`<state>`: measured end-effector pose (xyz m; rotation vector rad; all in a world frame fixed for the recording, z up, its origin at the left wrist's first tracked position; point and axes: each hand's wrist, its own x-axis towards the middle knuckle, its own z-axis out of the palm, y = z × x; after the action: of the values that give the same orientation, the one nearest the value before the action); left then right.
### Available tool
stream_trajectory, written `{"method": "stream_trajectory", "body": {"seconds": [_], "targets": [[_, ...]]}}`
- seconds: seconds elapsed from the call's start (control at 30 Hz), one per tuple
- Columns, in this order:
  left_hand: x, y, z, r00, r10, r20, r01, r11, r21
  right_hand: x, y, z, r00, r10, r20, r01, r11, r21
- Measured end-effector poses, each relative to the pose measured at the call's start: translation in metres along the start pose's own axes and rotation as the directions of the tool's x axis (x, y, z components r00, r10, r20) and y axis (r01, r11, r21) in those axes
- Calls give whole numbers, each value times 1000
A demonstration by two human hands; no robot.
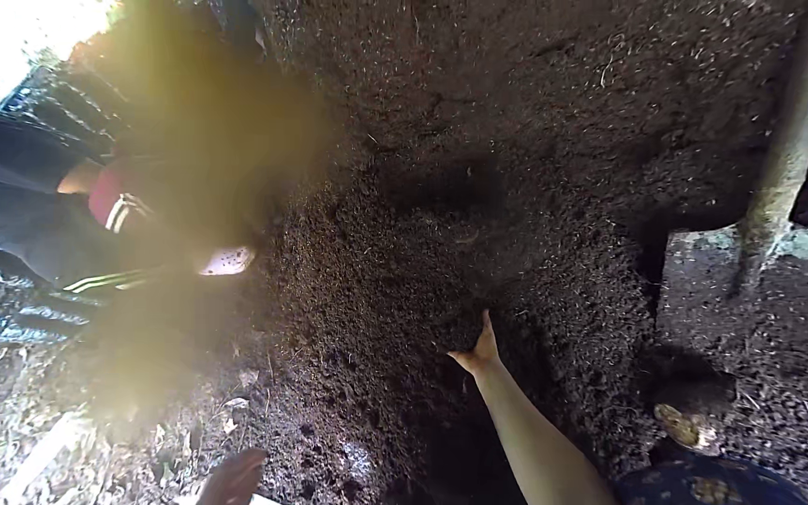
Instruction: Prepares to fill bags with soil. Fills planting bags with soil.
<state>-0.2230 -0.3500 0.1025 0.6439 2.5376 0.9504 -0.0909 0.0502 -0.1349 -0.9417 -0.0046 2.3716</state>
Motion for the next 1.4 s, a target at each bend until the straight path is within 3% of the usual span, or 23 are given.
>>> {"method": "stream_trajectory", "body": {"seconds": [0.1,0.23,0.43,0.53,0.67,0.8,0.87,1.0,1.1,1.2,1.27,1.3,1.4], "targets": [[2,33,66,989,9,146,-7,1000,-17,-2,-10,17,998,-51,46,51,999,-13],[1,59,120,946,40,323,-28,999,-41,-8,-29,41,991,-57,124,64,997,-47],[-11,47,189,881,155,446,-194,980,41,-59,-48,36,935,73,347,14,970,-241],[-23,43,210,892,85,443,-134,988,81,-90,-45,24,943,136,305,-26,940,-339],[-33,39,231,859,-27,512,-62,986,156,-132,-26,9,923,248,293,-132,922,-365],[-32,50,231,842,-36,537,12,999,49,-167,-8,-3,876,363,317,-182,858,-480],[-33,55,227,850,-26,527,31,1000,-2,-181,2,-11,882,351,313,-158,848,-505],[-34,57,229,856,-6,518,3,1000,7,-205,18,-12,959,185,215,-18,796,-605],[-38,57,233,873,-8,488,26,999,-30,-219,23,2,993,27,116,82,549,-832],[-42,57,231,877,-37,479,68,997,-48,-219,28,5,967,42,252,249,65,-966],[-41,54,231,881,-29,472,75,994,-79,-218,33,5,921,159,356,390,-350,-852],[-41,53,231,883,-22,468,73,993,-90,-220,35,8,917,217,334,398,-506,-765],[-41,52,229,886,0,464,64,990,-123,-230,45,16,933,216,287,350,-728,-589]]}}
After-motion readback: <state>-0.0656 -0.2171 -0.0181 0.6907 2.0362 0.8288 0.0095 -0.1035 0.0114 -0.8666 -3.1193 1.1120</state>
